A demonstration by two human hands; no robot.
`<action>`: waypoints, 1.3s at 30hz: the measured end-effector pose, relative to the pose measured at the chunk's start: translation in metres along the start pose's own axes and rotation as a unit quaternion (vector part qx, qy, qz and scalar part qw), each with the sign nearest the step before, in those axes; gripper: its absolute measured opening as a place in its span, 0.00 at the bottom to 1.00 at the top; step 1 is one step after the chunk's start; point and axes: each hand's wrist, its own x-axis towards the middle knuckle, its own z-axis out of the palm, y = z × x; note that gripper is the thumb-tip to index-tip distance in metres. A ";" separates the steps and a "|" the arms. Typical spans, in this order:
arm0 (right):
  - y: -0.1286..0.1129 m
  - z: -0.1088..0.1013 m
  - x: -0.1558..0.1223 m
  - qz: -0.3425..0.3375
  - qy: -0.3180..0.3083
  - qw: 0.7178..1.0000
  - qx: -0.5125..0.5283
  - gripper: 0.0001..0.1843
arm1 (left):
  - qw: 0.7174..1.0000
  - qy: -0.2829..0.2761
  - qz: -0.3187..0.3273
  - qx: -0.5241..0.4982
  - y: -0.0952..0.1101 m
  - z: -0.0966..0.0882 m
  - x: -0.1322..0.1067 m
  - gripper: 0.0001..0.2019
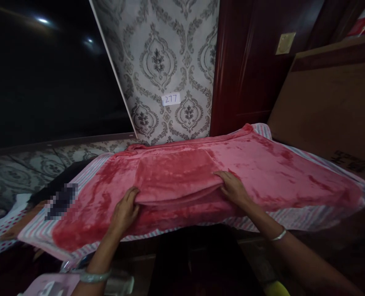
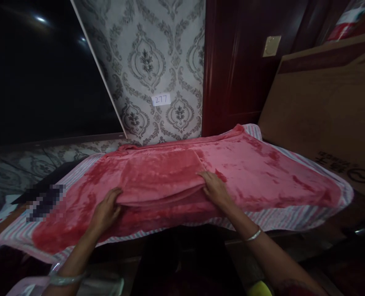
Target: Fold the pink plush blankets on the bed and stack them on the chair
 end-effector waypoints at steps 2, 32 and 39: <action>-0.001 -0.016 0.020 -0.012 0.037 0.999 0.010 0.30 | 0.999 0.037 -0.005 -0.026 0.001 -0.018 0.017 0.21; -0.002 -0.002 0.171 0.269 -0.007 0.953 0.143 0.20 | 0.954 -0.033 -0.226 -0.195 -0.007 -0.036 0.183 0.22; -0.053 0.033 0.171 0.152 -0.126 0.978 0.065 0.27 | 0.975 -0.130 -0.141 -0.109 0.038 0.017 0.186 0.27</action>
